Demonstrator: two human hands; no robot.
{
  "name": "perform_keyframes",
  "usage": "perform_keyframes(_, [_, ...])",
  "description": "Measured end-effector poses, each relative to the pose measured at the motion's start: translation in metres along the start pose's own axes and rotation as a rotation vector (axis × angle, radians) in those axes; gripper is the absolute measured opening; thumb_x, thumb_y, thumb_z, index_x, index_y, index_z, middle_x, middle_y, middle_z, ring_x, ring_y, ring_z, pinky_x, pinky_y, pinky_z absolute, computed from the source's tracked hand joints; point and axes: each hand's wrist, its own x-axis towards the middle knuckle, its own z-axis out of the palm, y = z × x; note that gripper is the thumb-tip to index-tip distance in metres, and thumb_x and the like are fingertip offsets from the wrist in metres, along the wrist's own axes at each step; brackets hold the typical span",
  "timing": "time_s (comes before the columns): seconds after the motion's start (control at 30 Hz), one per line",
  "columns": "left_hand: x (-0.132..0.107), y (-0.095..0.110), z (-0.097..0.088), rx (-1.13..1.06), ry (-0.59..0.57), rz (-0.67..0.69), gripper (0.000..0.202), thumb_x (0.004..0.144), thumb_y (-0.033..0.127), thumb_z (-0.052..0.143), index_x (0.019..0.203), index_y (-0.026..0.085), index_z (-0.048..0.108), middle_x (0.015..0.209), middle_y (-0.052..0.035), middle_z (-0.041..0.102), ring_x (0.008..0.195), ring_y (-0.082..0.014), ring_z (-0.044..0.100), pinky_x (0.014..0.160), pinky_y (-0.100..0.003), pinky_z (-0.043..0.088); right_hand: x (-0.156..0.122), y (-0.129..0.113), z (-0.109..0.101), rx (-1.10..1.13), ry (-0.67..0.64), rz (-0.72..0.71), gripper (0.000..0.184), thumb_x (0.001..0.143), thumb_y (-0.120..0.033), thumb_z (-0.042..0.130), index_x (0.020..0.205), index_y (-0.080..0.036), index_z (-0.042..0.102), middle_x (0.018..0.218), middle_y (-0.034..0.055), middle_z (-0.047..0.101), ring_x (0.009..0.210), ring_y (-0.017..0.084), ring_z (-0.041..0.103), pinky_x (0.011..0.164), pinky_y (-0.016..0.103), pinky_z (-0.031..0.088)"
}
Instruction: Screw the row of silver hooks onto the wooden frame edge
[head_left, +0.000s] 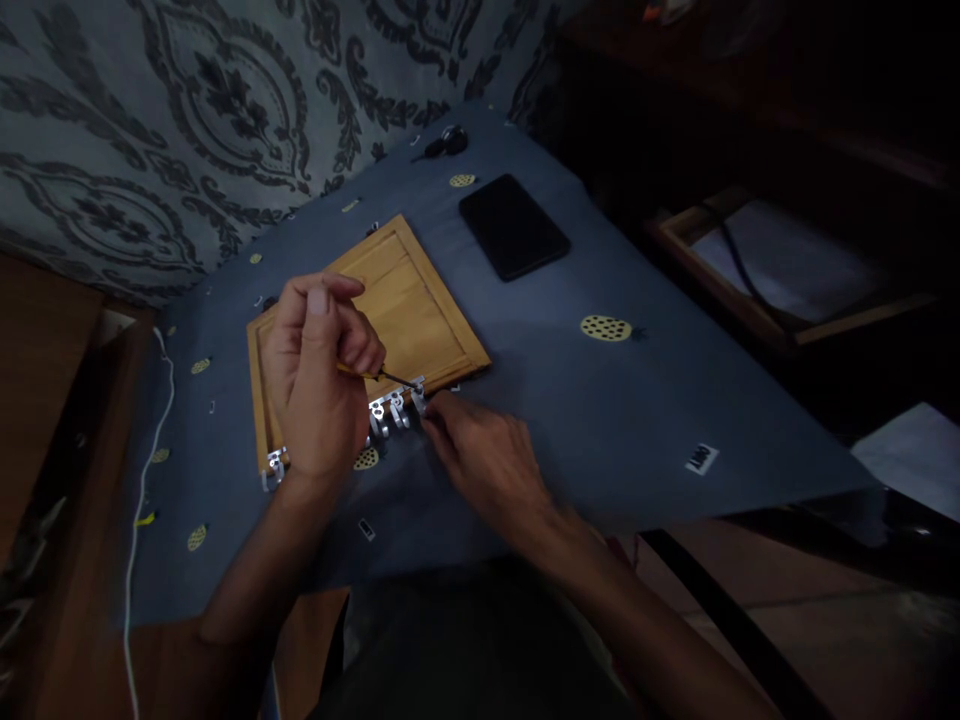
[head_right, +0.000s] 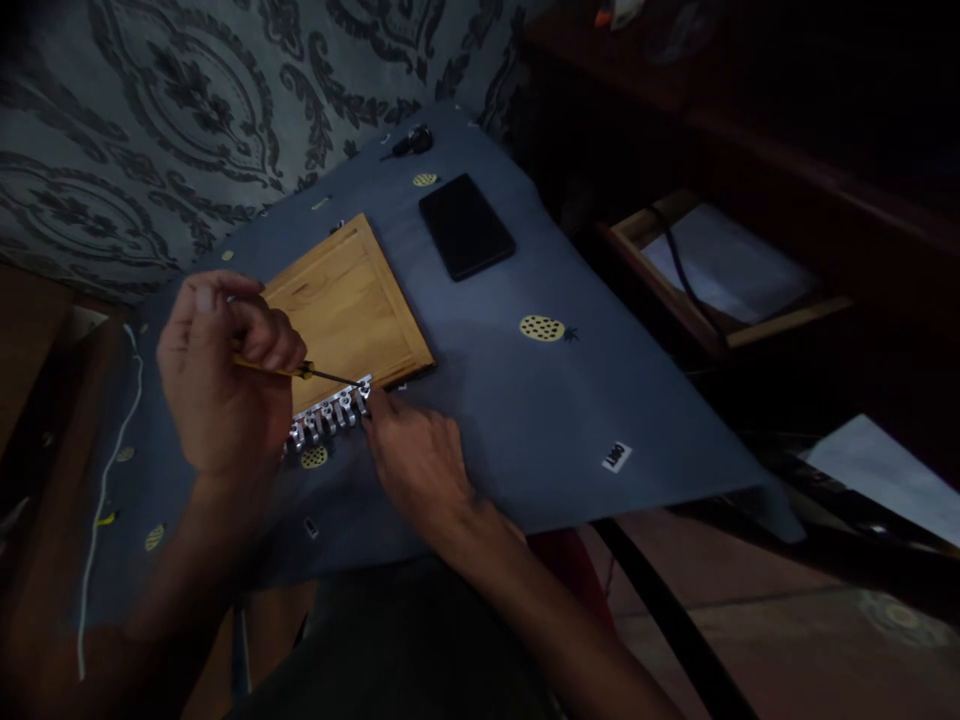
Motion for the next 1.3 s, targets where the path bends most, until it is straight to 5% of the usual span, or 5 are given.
perform_keyframes(0.63, [-0.004, 0.000, 0.000, -0.026, 0.018, -0.001, 0.025, 0.097, 0.040, 0.068, 0.079, 0.022, 0.069, 0.059, 0.0043, 0.033, 0.050, -0.0090, 0.032, 0.046, -0.023, 0.031, 0.000, 0.001, 0.003, -0.019, 0.032, -0.022, 0.021, 0.104, -0.020, 0.049, 0.114, -0.020, 0.067, 0.100, 0.0076, 0.080, 0.082, 0.019, 0.073, 0.064, 0.029, 0.039])
perform_keyframes(1.03, [-0.010, -0.006, 0.017, 0.044, 0.070, 0.080, 0.034, 0.090, 0.053, 0.072, 0.080, 0.021, 0.067, 0.056, 0.0054, 0.035, 0.047, -0.0072, 0.033, 0.044, -0.023, 0.031, -0.001, 0.001, 0.001, -0.036, 0.005, -0.014, 0.021, 0.104, -0.021, 0.049, 0.117, -0.022, 0.065, 0.104, 0.0075, 0.080, 0.086, 0.020, 0.073, 0.064, 0.028, 0.037])
perform_keyframes(1.3, [-0.010, -0.013, 0.029, 0.055, -0.007, 0.130, 0.037, 0.095, 0.055, 0.065, 0.084, 0.019, 0.070, 0.054, 0.0049, 0.035, 0.044, -0.0057, 0.032, 0.042, -0.025, 0.021, 0.000, 0.002, 0.002, -0.041, 0.005, -0.026, 0.022, 0.104, -0.020, 0.049, 0.117, -0.021, 0.066, 0.103, 0.0082, 0.080, 0.087, 0.021, 0.074, 0.064, 0.029, 0.036])
